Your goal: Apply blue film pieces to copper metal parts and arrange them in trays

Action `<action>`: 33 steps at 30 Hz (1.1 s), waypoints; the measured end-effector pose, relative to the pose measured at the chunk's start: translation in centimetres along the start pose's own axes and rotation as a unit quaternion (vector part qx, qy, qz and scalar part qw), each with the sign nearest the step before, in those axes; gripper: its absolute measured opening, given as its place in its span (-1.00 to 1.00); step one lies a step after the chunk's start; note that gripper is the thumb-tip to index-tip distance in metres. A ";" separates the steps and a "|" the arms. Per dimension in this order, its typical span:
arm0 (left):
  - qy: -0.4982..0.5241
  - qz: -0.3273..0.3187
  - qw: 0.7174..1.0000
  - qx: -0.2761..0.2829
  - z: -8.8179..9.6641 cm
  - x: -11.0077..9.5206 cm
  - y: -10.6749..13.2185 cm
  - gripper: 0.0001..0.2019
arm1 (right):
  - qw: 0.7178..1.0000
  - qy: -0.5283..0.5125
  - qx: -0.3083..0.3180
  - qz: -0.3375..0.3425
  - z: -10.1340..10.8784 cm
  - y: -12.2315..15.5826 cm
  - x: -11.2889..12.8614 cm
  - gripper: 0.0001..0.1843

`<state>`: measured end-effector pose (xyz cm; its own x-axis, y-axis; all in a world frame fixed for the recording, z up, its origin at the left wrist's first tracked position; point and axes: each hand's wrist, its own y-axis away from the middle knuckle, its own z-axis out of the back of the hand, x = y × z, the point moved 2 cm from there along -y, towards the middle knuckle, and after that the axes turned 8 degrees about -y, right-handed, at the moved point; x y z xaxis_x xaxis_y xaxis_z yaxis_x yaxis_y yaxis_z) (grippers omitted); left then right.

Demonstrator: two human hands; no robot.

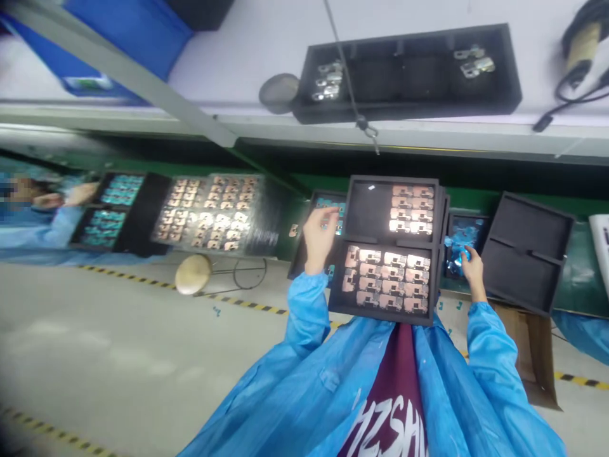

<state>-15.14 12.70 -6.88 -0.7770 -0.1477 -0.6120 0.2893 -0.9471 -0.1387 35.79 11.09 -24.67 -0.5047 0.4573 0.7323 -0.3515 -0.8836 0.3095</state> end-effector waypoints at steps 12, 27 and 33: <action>-0.175 0.083 0.959 0.206 -5.2 14.5 -3.9 -0.52 | 0.984 0.082 0.009 0.159 -0.5 1.2 2.6 -0.41; -0.049 0.154 0.981 0.104 0.5 11.1 -3.8 -0.90 | 0.967 -0.002 -0.101 0.234 4.3 8.4 13.3 -0.53; 0.381 0.182 0.906 0.023 3.2 -1.1 4.3 -0.58 | 0.926 -0.141 0.064 0.344 1.4 16.7 26.8 -0.68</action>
<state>-14.81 7.84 -4.29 -0.0181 -0.2296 -0.9731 0.4109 -0.8890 0.2021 17.49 8.43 0.96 -0.3418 -0.2460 0.9070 0.0820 -0.9692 -0.2320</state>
